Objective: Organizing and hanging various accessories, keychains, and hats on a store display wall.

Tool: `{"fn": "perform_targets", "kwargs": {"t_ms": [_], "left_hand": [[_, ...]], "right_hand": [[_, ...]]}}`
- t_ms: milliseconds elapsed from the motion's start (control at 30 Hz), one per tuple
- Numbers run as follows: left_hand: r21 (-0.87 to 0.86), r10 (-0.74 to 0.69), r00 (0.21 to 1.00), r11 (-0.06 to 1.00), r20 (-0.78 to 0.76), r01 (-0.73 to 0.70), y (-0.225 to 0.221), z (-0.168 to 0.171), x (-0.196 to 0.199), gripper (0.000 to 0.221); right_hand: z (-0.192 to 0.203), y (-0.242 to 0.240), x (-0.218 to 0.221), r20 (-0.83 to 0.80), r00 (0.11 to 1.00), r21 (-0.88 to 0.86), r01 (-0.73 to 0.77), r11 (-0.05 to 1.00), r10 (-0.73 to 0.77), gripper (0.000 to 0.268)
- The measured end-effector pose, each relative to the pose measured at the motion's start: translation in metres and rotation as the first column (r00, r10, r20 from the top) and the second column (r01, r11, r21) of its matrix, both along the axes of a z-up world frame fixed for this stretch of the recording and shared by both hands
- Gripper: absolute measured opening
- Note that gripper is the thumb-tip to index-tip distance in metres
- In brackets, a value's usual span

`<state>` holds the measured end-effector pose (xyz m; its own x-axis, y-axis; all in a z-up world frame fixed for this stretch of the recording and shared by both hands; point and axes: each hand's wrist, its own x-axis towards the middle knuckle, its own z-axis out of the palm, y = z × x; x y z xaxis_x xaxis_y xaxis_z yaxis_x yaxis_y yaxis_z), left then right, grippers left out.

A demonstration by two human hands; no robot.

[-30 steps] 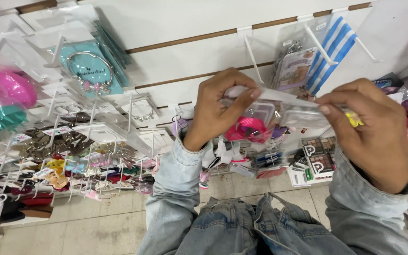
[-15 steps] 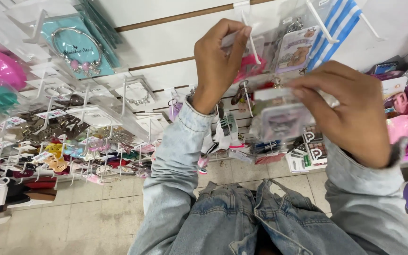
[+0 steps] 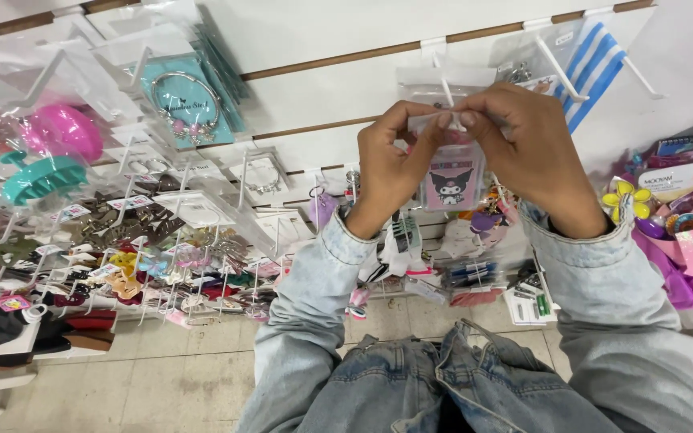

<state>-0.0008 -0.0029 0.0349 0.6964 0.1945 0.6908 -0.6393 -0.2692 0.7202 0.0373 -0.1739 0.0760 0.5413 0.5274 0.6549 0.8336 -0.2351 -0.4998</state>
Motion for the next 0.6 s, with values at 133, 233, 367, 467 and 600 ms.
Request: {"fn": "perform_targets", "kwargs": {"t_ms": [133, 233, 367, 467, 600], "left_hand": [[0.039, 0.051, 0.998, 0.998, 0.038, -0.053, 0.004, -0.007, 0.021, 0.011], [0.127, 0.093, 0.984, 0.985, 0.152, -0.113, 0.017, -0.021, 0.050, 0.009], [0.151, 0.113, 0.984, 0.980, 0.135, -0.133, 0.028, -0.027, 0.049, 0.022], [0.252, 0.206, 0.975, 0.942, 0.082, -0.220, 0.024, -0.028, 0.004, 0.056], [0.183, 0.271, 0.928, 0.929, 0.255, -0.322, 0.011, -0.064, -0.058, 0.059]], "right_hand": [[-0.008, 0.008, 0.009, 0.027, 1.000, 0.051, 0.001, 0.999, -0.002, 0.014], [-0.019, 0.019, 0.028, 0.217, 0.975, 0.073, 0.037, 0.997, -0.052, 0.016], [-0.020, 0.023, 0.026, 0.303, 0.949, 0.105, 0.056, 0.993, -0.085, 0.022], [-0.029, 0.011, 0.004, 0.355, 0.915, 0.125, 0.153, 0.980, -0.189, 0.036], [-0.103, -0.029, -0.014, 0.468, 0.845, 0.228, 0.169, 0.959, -0.261, 0.041]]}}
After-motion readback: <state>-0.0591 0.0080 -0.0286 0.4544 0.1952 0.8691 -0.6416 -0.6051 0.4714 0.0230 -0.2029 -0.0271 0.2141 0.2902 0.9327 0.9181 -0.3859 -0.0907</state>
